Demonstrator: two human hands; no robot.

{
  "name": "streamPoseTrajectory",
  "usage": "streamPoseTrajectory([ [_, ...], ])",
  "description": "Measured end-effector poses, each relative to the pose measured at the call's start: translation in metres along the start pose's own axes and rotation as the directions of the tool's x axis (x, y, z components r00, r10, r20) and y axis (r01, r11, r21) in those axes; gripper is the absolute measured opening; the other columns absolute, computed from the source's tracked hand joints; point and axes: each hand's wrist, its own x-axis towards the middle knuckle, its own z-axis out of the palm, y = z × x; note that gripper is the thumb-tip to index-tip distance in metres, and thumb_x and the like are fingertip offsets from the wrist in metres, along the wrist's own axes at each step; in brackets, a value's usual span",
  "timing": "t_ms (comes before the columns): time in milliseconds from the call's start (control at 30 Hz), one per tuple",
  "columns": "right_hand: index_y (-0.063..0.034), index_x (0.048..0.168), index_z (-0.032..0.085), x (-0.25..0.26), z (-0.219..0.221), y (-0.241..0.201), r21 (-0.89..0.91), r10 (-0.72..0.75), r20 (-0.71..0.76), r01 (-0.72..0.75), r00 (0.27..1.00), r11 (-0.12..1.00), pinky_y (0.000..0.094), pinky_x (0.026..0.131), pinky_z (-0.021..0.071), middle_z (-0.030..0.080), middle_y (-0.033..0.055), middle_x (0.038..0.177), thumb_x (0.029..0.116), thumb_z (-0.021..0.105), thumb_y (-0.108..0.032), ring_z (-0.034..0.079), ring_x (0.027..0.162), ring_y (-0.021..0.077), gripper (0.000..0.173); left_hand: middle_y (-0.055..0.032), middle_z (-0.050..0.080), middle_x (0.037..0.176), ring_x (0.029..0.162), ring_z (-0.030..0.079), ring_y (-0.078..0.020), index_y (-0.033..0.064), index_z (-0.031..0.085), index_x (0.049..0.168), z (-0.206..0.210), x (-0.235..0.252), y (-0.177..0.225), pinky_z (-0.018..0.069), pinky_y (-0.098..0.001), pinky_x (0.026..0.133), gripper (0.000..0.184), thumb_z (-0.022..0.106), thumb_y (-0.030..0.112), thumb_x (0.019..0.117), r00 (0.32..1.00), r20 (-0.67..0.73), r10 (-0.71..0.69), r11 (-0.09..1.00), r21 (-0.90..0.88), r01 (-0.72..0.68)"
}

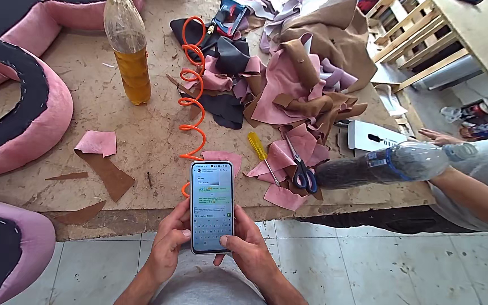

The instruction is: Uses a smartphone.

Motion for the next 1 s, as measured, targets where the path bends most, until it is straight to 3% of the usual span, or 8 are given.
streamPoseTrajectory([
  [100,-0.006,0.136,0.047,0.002,-0.001,-0.001,0.009,0.02,-0.016,-0.02,1.0,1.0,0.0385,0.059,0.0644,0.071,0.0173,0.114,0.0917,0.055,-0.002,0.075,0.091,0.027,0.046,-0.0152,0.066,0.13,0.112,0.069,-0.0233,0.0071,0.036,0.156,0.001,0.0,0.004,0.0583,-0.0407,0.095,0.071,0.056,0.011,0.0881,0.998,0.03,-0.058,0.995,0.077,0.056],
  [233,-0.0053,0.137,0.046,0.002,-0.004,-0.001,0.014,0.018,-0.011,-0.018,1.0,1.0,0.0389,0.059,0.0644,0.07,0.017,0.115,0.0886,0.053,0.001,0.075,0.092,0.0272,0.049,-0.0168,0.063,0.136,0.117,0.067,-0.0276,0.0057,0.027,0.159,0.0,-0.001,0.006,0.0586,-0.0445,0.097,0.079,0.059,0.008,0.0868,0.994,0.069,-0.088,0.985,0.154,0.077],
  [467,-0.0053,0.135,0.047,0.001,-0.007,-0.002,0.031,-0.007,0.018,0.006,1.0,0.999,0.0398,0.06,0.0645,0.07,0.0169,0.116,0.0866,0.052,0.002,0.075,0.093,0.027,0.05,-0.0165,0.062,0.137,0.119,0.067,-0.0286,0.0054,0.024,0.16,0.002,-0.001,0.009,0.0586,-0.045,0.099,0.082,0.063,0.012,0.0883,0.993,0.081,-0.08,0.971,0.233,0.059],
  [700,-0.0057,0.138,0.046,-0.003,-0.008,0.003,0.048,-0.008,0.029,0.006,1.0,0.999,0.0412,0.062,0.0649,0.069,0.0171,0.117,0.086,0.052,0.002,0.075,0.096,0.0278,0.053,-0.0154,0.064,0.134,0.116,0.068,-0.0277,0.0061,0.025,0.16,0.006,-0.005,0.008,0.0595,-0.0436,0.097,0.079,0.06,0.002,0.0888,0.995,0.055,-0.084,0.958,0.281,0.065],
  [867,-0.0063,0.137,0.046,-0.006,-0.01,0.006,0.073,-0.02,0.052,0.017,0.998,0.997,0.0419,0.063,0.0649,0.069,0.0173,0.118,0.0853,0.052,0.002,0.074,0.097,0.0282,0.053,-0.016,0.06,0.14,0.121,0.065,-0.0277,0.0088,0.021,0.162,0.001,-0.007,0.009,0.0569,-0.0445,0.101,0.086,0.064,0.019,0.0879,0.989,0.115,-0.096,0.968,0.241,0.066],
  [1000,-0.0078,0.14,0.045,-0.009,-0.012,0.005,0.07,-0.017,0.069,0.012,0.997,0.997,0.043,0.064,0.065,0.068,0.0167,0.121,0.0846,0.051,0.002,0.073,0.101,0.0284,0.057,-0.0165,0.059,0.141,0.123,0.064,-0.0284,0.0094,0.02,0.163,0.001,-0.007,0.007,0.0559,-0.0452,0.102,0.088,0.064,0.022,0.0883,0.987,0.129,-0.096,0.973,0.221,0.065],
])
